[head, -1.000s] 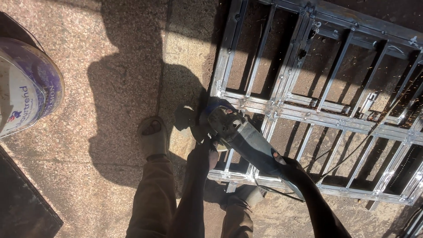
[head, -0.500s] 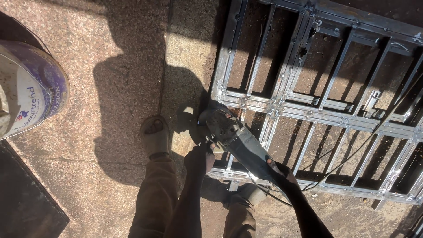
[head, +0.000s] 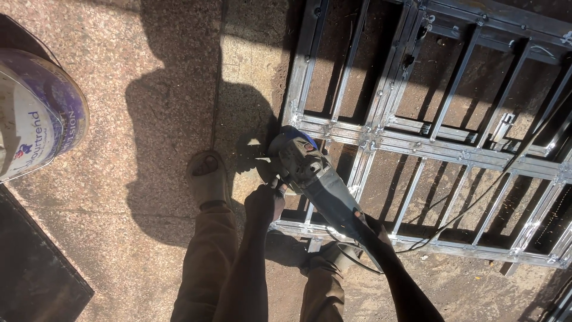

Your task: The person uses an angle grinder to smooth the welded joints of a metal frame lying on the ground. Sparks fly as the grinder moves along the seams. The person repositions the frame once to access different sections.

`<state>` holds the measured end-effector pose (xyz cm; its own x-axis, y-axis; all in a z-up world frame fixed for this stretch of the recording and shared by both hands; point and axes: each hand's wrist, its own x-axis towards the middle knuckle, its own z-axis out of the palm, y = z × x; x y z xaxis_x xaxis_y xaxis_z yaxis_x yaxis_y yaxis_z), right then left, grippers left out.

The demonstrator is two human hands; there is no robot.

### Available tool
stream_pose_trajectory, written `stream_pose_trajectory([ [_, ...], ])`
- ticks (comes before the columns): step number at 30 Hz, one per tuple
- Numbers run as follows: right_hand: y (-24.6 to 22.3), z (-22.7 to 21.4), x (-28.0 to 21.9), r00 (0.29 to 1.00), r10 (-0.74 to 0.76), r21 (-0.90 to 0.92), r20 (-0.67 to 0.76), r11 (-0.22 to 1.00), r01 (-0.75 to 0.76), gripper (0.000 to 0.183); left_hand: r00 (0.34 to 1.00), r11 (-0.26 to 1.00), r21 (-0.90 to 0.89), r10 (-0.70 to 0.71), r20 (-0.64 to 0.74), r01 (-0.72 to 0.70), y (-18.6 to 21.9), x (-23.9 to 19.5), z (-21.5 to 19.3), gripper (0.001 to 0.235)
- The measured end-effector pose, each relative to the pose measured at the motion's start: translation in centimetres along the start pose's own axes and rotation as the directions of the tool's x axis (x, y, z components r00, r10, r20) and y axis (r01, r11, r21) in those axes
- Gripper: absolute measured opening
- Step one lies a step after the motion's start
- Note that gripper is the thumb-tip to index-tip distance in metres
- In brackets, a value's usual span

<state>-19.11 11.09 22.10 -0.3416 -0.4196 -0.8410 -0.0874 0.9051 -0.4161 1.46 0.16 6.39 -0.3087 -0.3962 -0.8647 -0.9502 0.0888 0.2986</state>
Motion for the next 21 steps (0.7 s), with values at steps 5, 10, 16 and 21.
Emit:
stream_pose_trajectory([
  [5,6.3,0.3,2.8,0.999,0.026,0.05,0.029,0.998,-0.028,0.052,0.993,0.996,-0.013,-0.094,-0.076,0.093,-1.8,0.9,3.6,0.054],
  [10,14.4,1.7,4.4,0.998,-0.06,0.183,-0.019,0.981,0.062,0.046,0.998,0.998,0.02,-0.063,-0.029,0.063,-0.4,0.9,1.3,0.054],
  [16,10.9,-1.0,3.8,0.974,0.206,-0.023,-0.095,0.978,-0.209,0.062,0.996,0.99,-0.112,-0.085,0.003,0.085,0.2,0.5,1.4,0.048],
  [21,-2.6,-4.6,1.5,0.934,0.338,-0.229,-0.118,0.906,-0.357,0.077,0.989,0.942,-0.322,-0.053,0.135,0.094,2.1,0.7,0.1,0.047],
])
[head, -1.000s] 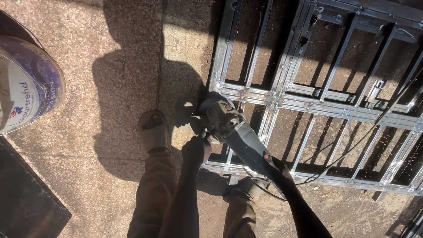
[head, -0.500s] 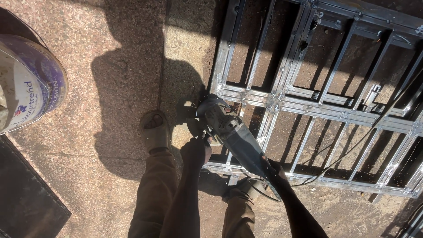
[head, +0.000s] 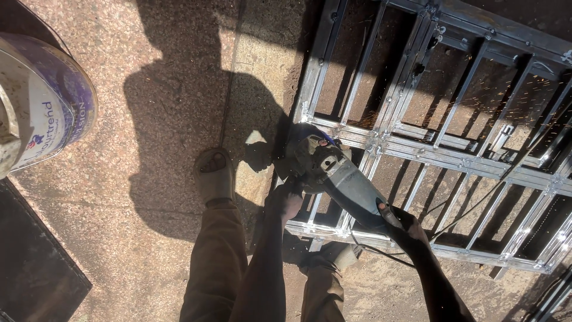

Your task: The person uses an angle grinder to smooth the welded joints of a metal frame lying on the ground. Sparks fly as the grinder moves along the seams. The person repositions the frame once to access different sections.

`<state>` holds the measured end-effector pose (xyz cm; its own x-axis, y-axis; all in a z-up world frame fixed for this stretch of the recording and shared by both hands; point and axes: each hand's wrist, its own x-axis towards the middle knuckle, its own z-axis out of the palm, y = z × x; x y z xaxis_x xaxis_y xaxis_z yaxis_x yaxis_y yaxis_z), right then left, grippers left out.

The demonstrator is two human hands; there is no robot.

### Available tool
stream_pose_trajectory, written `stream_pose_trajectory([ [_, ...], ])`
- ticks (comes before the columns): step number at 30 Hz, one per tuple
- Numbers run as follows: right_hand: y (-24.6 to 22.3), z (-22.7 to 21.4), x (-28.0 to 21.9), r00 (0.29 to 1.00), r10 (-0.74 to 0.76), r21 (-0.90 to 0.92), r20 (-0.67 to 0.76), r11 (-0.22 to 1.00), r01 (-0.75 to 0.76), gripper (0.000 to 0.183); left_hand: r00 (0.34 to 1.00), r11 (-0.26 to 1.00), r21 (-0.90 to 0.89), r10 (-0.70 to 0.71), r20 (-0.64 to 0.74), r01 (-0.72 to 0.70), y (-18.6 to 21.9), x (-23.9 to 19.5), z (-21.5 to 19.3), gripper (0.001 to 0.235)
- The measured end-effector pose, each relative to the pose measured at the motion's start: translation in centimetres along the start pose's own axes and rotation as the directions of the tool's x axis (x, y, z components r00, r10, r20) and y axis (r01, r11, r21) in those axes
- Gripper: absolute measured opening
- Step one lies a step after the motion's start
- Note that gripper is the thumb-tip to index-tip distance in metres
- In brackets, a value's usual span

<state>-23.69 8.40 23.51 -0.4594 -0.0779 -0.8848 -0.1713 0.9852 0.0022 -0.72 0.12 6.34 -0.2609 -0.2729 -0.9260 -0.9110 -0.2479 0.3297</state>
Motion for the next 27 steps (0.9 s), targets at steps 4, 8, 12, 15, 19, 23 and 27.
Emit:
stream_pose_trajectory([
  [4,-1.0,-4.3,1.1,0.998,0.005,-0.336,-0.062,0.942,-0.026,0.069,0.971,0.977,-0.141,0.131,-0.2,-0.161,-0.1,0.9,5.2,0.032],
  [8,-4.0,-6.1,2.0,0.993,-0.044,-0.454,-0.109,0.891,-0.01,0.078,0.924,0.927,-0.245,0.198,-0.327,-0.285,1.3,3.0,7.0,0.035],
  [12,-5.9,-7.1,2.3,0.995,-0.052,-0.454,-0.088,0.891,0.006,0.07,0.99,0.891,-0.436,0.089,-0.109,-0.128,3.1,1.1,3.0,0.045],
  [15,-8.9,-7.4,-0.8,0.989,0.021,-0.557,-0.148,0.824,-0.101,0.08,0.901,0.894,-0.207,0.335,-0.277,-0.396,0.2,4.8,8.1,0.021],
  [19,-8.6,-7.8,0.7,0.989,-0.003,-0.631,-0.145,0.77,-0.09,0.078,0.845,0.829,-0.242,0.414,-0.339,-0.503,0.4,4.8,8.8,0.027],
  [23,-9.9,-8.2,0.6,0.992,-0.045,-0.707,-0.114,0.705,-0.049,0.08,0.992,0.842,-0.525,0.1,-0.074,-0.124,2.9,0.8,5.9,0.066],
  [27,-9.1,-8.7,1.9,0.988,-0.087,-0.737,-0.131,0.675,-0.039,0.075,0.996,0.822,-0.561,0.07,-0.062,-0.093,3.4,0.4,6.0,0.076],
])
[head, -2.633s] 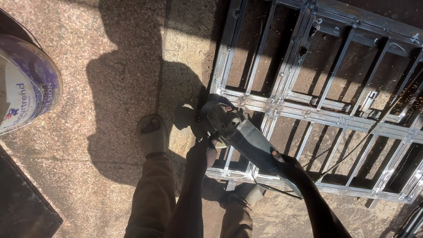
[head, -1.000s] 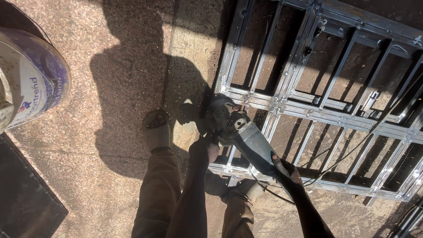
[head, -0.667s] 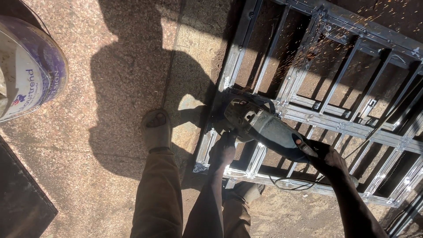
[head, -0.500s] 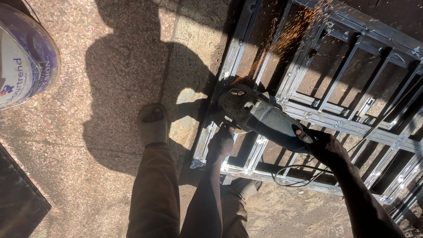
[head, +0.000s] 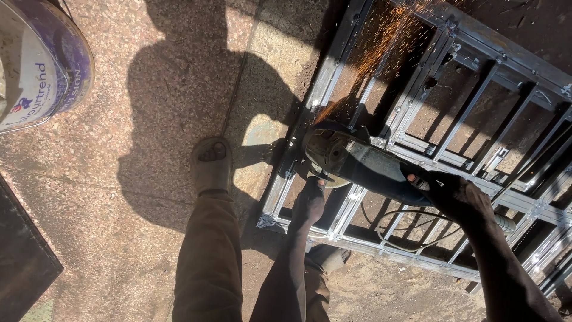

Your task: The person uses an angle grinder to smooth the welded joints of a metal frame lying on the ground. Sparks fly as the grinder moves along the seams. The person repositions the frame once to access different sections.

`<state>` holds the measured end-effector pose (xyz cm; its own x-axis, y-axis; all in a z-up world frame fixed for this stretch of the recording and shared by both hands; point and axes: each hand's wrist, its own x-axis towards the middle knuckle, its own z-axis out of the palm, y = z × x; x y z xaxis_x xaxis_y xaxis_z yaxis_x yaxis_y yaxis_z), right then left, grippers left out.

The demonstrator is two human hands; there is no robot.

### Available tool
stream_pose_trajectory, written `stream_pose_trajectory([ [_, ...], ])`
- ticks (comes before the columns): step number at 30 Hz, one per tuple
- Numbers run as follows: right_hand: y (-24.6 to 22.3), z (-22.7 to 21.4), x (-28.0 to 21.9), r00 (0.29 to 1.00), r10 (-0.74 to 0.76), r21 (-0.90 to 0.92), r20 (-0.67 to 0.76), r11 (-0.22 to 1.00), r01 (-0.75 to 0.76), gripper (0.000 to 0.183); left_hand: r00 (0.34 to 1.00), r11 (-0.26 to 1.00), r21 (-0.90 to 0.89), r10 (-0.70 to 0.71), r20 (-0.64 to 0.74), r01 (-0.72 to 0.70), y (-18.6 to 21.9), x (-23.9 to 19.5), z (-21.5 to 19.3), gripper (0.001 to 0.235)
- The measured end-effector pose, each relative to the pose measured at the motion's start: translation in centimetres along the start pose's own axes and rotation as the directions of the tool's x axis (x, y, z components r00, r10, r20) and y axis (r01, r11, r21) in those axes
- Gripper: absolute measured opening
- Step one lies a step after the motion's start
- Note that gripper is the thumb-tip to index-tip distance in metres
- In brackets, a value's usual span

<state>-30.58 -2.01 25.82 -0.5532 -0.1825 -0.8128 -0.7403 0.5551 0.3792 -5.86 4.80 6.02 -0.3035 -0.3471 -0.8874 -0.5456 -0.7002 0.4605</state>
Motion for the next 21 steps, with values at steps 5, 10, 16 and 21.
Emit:
stream_pose_trajectory([
  [5,0.2,0.3,0.1,1.0,0.015,0.047,0.022,0.999,-0.016,0.073,1.0,1.0,0.025,0.0,0.002,0.0,0.0,0.4,-0.2,0.071],
  [10,0.4,1.9,1.0,0.999,-0.011,0.13,0.03,0.991,0.007,0.068,1.0,1.0,-0.001,-0.004,-0.008,0.004,0.0,0.1,-1.3,0.075],
  [16,3.4,6.9,6.3,0.986,0.003,0.129,0.164,0.991,-0.025,0.089,0.976,0.918,0.372,0.193,-0.105,-0.141,-2.5,1.8,-0.5,0.04],
  [21,8.3,15.3,12.5,0.995,-0.07,0.444,0.064,0.895,0.034,0.065,0.937,0.821,0.561,0.269,-0.221,-0.103,-2.9,1.1,-1.6,0.049],
])
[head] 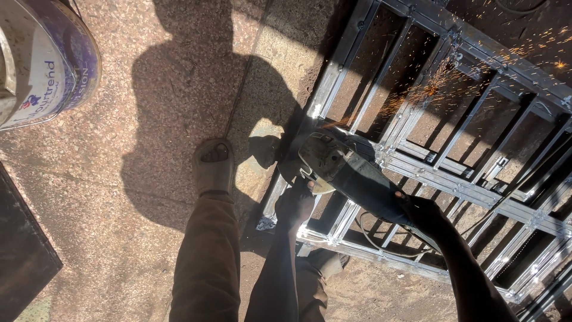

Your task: The person uses an angle grinder to smooth the welded joints of a metal frame lying on the ground. Sparks fly as the grinder moves along the seams. The person repositions the frame once to access different sections.

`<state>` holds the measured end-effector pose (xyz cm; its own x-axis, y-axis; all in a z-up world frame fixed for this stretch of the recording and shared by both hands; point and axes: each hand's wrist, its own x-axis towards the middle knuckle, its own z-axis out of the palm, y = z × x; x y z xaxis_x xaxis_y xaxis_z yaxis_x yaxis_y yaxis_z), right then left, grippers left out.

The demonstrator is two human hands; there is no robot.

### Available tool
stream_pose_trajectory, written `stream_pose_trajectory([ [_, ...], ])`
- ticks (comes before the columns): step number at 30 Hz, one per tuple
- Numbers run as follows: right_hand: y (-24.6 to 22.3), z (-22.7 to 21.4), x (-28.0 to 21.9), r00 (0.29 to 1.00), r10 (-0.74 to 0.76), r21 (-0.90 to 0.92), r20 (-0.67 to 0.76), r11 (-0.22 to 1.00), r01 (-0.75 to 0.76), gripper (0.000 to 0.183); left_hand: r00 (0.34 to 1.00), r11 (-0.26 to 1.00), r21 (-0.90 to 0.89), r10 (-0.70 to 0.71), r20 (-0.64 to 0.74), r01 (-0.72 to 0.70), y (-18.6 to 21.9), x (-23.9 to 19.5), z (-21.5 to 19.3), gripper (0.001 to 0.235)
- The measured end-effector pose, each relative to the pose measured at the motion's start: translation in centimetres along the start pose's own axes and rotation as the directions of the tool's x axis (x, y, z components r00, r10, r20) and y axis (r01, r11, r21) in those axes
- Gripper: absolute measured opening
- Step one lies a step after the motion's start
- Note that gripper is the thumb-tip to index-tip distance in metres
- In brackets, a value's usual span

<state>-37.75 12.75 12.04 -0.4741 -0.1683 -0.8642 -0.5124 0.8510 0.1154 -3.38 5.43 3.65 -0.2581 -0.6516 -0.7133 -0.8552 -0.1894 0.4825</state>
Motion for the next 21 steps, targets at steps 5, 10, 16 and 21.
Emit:
stream_pose_trajectory([
  [5,1.5,1.1,1.5,0.996,0.068,0.293,0.057,0.953,-0.082,0.073,0.986,0.993,0.117,0.034,-0.16,-0.015,0.0,1.4,0.8,0.047],
  [10,-2.2,-2.1,-4.7,0.996,0.084,0.179,0.02,0.98,-0.086,0.072,0.972,0.993,-0.08,-0.068,0.224,0.088,1.4,3.0,-0.8,0.058],
  [16,-2.8,-2.4,-3.1,0.997,0.059,-0.01,-0.045,0.998,-0.059,0.07,0.945,0.974,-0.154,-0.113,0.306,0.166,3.3,2.5,-3.9,0.057],
  [21,-2.1,-1.4,-3.9,0.999,0.022,0.018,-0.046,1.0,-0.021,0.061,0.994,0.989,0.094,0.112,-0.009,-0.11,1.4,4.3,0.4,0.059],
])
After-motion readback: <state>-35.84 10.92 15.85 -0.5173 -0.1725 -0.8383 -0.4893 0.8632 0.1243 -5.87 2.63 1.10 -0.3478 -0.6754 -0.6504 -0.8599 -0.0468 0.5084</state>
